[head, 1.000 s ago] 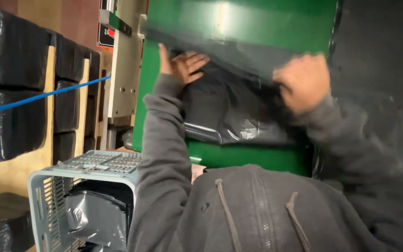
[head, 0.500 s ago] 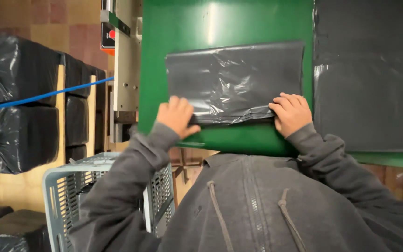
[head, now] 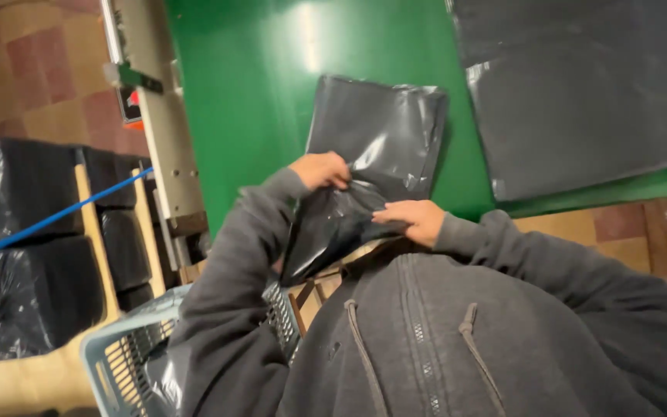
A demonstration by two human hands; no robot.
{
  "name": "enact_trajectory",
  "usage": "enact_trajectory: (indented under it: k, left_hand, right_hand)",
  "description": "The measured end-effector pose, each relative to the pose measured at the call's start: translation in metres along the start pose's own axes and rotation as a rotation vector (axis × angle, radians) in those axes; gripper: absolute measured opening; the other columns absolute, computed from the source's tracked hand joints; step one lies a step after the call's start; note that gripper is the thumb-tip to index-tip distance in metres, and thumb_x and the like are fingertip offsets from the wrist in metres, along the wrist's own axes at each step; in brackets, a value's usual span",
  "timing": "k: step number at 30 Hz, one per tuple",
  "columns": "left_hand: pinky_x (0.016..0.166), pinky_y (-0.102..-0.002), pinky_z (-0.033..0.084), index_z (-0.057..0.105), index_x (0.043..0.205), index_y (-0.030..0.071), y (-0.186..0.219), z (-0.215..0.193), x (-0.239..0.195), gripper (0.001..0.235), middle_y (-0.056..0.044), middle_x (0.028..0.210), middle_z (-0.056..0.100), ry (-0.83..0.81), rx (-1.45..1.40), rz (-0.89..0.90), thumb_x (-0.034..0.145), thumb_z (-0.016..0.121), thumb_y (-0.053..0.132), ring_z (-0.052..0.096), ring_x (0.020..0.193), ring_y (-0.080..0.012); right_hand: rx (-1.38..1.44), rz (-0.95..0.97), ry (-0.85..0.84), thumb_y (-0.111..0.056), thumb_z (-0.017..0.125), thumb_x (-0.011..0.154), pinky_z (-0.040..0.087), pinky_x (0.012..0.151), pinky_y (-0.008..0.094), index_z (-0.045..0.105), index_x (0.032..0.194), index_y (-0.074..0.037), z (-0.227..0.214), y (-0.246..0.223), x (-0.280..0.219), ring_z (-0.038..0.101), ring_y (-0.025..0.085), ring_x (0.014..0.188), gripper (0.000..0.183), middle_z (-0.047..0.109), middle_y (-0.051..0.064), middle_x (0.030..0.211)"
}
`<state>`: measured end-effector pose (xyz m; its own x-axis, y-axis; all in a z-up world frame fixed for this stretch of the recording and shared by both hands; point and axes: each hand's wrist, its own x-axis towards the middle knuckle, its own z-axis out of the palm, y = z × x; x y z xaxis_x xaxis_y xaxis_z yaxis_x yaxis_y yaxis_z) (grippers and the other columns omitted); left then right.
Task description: Folding plastic bags and placing them into a collection bin.
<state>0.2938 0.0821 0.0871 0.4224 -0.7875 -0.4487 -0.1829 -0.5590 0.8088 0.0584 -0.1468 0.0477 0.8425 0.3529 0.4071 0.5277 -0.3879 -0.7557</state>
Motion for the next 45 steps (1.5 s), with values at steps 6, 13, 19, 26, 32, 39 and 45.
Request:
enact_trajectory:
  k: [6,13,19,26,32,39,45]
  left_hand:
    - [0.074,-0.033,0.063,0.071,0.119,0.017,-0.127,-0.016,0.015,0.092,-0.010,0.106,0.078,-0.140,-0.898,-0.137,0.093,0.017,0.088,0.077,0.097,-0.0252]
    - [0.093,-0.046,0.056,0.075,0.115,0.023,-0.080,-0.010,-0.075,0.040,-0.005,0.108,0.077,0.489,0.257,-0.499,0.088,0.076,0.053,0.070,0.110,-0.0279]
    - [0.096,-0.048,0.054,0.063,0.128,0.009,0.158,0.062,0.013,0.060,-0.012,0.126,0.064,0.892,0.908,-0.152,0.077,0.081,0.036,0.059,0.118,-0.0351]
    - [0.112,-0.042,0.041,0.040,0.151,0.004,0.217,0.131,0.253,0.097,-0.015,0.150,0.049,0.658,0.815,0.214,0.072,0.084,0.039,0.047,0.136,-0.0349]
    - [0.083,-0.046,0.042,0.073,0.102,0.026,0.231,0.121,0.280,0.025,0.006,0.107,0.065,0.601,0.949,0.010,0.081,0.075,0.039,0.051,0.112,-0.0292]
    - [0.083,-0.021,0.045,0.060,0.133,0.005,0.157,0.069,0.293,0.033,-0.005,0.109,0.066,0.720,-0.964,0.237,0.101,0.057,0.011,0.056,0.092,-0.0105]
    - [0.062,-0.024,0.049,0.071,0.110,-0.003,0.192,0.111,0.253,0.036,-0.007,0.091,0.071,0.451,-1.006,0.026,0.098,0.056,0.027,0.060,0.073,-0.0118]
  right_hand:
    - [0.973,1.198,0.846,-0.031,0.076,0.096,0.064,0.068,0.048,0.071,0.112,0.001,-0.019,0.038,0.006,0.077,0.036,0.087,0.036,0.075,0.025,0.097]
    - [0.963,0.960,0.199,-0.029,0.068,0.092,0.056,0.097,0.047,0.058,0.131,-0.004,-0.149,-0.010,-0.039,0.069,0.035,0.109,0.047,0.066,0.016,0.120]
    - [-0.770,0.569,0.014,-0.043,0.075,0.075,0.045,0.103,0.053,0.064,0.133,-0.009,-0.426,0.104,-0.094,0.051,0.036,0.135,0.068,0.059,0.012,0.137]
    - [-1.058,0.697,-0.196,-0.048,0.088,0.060,0.051,0.086,0.046,0.051,0.147,-0.014,-0.511,0.167,-0.116,0.058,0.036,0.108,0.100,0.059,0.013,0.131]
    - [-0.848,0.635,-0.206,-0.043,0.079,0.074,0.044,0.093,0.038,0.069,0.125,-0.024,-0.519,0.181,-0.140,0.062,0.027,0.100,0.055,0.072,-0.001,0.118]
    - [-0.501,0.392,0.087,-0.018,0.079,0.081,0.050,0.074,0.037,0.067,0.092,-0.006,-0.588,0.198,-0.064,0.062,0.027,0.079,0.020,0.065,0.005,0.094]
    - [-0.561,0.489,0.218,-0.021,0.078,0.090,0.048,0.063,0.039,0.071,0.103,-0.009,-0.636,0.296,0.051,0.060,0.029,0.064,0.019,0.069,0.006,0.078]
